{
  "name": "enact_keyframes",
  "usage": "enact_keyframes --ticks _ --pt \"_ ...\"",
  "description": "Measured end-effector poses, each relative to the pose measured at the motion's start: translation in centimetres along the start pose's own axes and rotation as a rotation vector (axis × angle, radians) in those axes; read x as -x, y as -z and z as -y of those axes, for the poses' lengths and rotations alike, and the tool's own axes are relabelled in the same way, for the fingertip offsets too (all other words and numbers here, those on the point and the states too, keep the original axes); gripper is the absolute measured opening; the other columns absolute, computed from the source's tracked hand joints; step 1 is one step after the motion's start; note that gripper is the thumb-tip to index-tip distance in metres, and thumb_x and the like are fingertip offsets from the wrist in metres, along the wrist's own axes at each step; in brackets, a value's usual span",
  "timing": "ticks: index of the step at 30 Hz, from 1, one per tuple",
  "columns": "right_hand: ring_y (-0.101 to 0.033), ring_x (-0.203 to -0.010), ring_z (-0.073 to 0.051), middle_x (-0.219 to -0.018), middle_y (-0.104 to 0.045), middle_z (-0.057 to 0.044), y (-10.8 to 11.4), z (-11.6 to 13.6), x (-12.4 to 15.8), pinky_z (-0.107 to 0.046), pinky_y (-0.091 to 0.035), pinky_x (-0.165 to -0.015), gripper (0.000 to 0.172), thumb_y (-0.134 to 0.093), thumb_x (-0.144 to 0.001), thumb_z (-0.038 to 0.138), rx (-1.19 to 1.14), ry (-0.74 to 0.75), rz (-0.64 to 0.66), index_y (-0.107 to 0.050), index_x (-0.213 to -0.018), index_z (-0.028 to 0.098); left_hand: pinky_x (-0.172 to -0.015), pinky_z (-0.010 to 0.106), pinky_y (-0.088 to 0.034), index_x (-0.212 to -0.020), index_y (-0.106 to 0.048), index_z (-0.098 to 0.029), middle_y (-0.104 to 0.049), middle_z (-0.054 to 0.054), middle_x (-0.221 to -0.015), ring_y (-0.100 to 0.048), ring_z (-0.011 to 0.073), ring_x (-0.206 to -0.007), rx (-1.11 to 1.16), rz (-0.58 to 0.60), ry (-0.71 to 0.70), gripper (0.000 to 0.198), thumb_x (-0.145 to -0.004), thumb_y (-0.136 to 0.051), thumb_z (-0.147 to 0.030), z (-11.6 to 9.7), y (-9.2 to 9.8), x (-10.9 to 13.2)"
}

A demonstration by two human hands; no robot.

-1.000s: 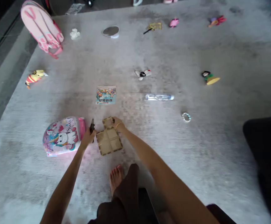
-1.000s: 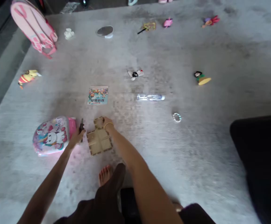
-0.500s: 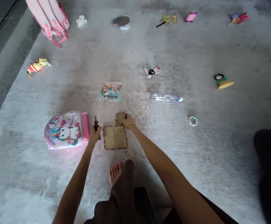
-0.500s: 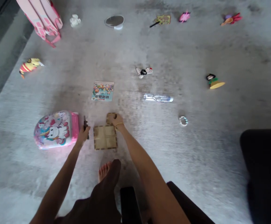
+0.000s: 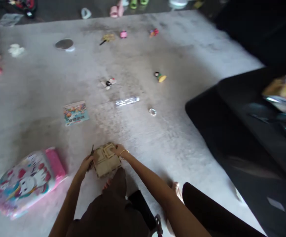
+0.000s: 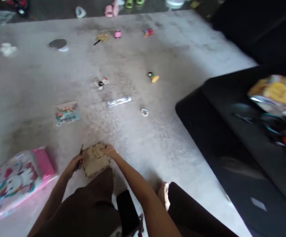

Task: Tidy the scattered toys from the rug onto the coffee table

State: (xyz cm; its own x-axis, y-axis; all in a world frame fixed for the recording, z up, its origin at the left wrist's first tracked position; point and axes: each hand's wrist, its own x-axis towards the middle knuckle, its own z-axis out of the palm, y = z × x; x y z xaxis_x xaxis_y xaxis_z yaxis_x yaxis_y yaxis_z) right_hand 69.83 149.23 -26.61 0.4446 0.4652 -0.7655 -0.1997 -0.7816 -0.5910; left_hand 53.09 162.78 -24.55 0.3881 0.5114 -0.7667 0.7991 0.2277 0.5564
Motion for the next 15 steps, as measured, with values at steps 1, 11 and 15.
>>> enact_keyframes --ticks 1,11,15 --pt "-0.056 -0.062 -0.016 -0.050 -0.052 0.002 1.3 -0.5 0.6 -0.024 -0.042 -0.056 0.026 -0.073 -0.079 0.022 -0.038 -0.010 0.002 -0.056 -0.060 0.019 -0.046 0.024 -0.031 -0.067 -0.055 -0.021 -0.047 -0.005 -0.050 -0.043 0.0127 -0.045 -0.002 0.104 0.010 0.039 -0.056 -0.061 -0.059 -1.0 -0.5 0.2" --pt "-0.055 -0.047 -0.009 -0.058 -0.062 0.003 26.8 -6.6 20.4 -0.018 -0.034 -0.040 0.022 -0.068 -0.088 0.039 -0.537 0.011 -0.424 -0.061 -0.087 0.018 -0.054 0.024 -0.035 -0.080 -0.061 -0.027 -0.050 -0.006 -0.060 -0.042 0.0117 -0.056 -0.314 0.766 -0.639 0.026 -0.079 -0.062 -0.054 -24.7 -16.5 8.3" --pt "-0.057 -0.048 -0.009 -0.062 -0.063 0.002 33.5 -13.9 35.0 -0.017 -0.036 -0.039 0.017 -0.067 -0.089 0.032 -0.794 0.057 -0.739 -0.060 -0.094 0.017 -0.055 0.026 -0.037 -0.073 -0.062 -0.026 -0.046 -0.004 -0.056 -0.042 0.0146 -0.056 -0.498 0.884 -0.845 0.027 -0.074 -0.064 -0.054 -30.7 -26.7 18.7"
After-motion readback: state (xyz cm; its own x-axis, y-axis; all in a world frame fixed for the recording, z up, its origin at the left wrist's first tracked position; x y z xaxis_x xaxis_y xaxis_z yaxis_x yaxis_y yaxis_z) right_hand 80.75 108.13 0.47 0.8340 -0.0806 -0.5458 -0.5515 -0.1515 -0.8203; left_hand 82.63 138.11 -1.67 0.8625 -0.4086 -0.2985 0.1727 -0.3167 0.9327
